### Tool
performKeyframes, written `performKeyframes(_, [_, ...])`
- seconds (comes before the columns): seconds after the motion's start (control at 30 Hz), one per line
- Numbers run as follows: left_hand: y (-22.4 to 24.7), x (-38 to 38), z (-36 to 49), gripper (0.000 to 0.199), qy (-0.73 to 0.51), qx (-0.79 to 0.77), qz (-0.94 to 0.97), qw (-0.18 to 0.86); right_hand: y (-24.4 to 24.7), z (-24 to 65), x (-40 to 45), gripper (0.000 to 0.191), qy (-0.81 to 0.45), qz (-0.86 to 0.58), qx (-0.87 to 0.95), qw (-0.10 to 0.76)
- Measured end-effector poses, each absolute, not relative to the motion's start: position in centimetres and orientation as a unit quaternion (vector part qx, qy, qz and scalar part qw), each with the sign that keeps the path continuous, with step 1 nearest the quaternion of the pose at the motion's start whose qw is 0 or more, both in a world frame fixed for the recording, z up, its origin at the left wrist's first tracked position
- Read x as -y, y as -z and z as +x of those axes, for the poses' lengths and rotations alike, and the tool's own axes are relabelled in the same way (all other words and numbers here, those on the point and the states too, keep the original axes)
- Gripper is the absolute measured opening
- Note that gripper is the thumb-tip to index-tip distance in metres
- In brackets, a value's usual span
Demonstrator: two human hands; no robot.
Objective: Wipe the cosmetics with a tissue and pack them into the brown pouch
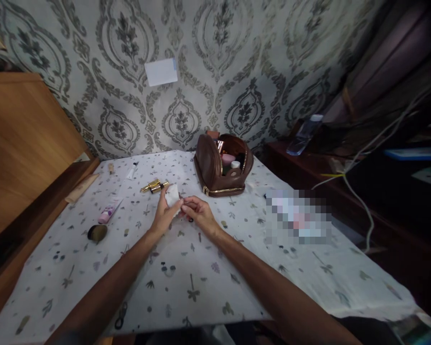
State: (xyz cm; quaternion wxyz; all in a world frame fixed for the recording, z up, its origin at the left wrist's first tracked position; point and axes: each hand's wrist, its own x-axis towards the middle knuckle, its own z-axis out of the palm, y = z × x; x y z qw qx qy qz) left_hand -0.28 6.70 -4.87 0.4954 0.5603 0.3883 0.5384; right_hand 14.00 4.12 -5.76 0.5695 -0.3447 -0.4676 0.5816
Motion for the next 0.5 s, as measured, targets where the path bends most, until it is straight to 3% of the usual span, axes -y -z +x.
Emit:
performKeyframes(0.2, [4.1,-7.1,-1.2,0.033,-0.53,-0.439,0.608,0.396,5.9,13.9,-4.1,0.045,-0.589,-0.347,0.471,0.557])
performKeyframes(0.5, [4.4,-8.2,-2.3,0.041,-0.529,-0.486,0.54,0.438,5.0,13.6,-3.2,0.033,-0.628,-0.344,0.468,0.517])
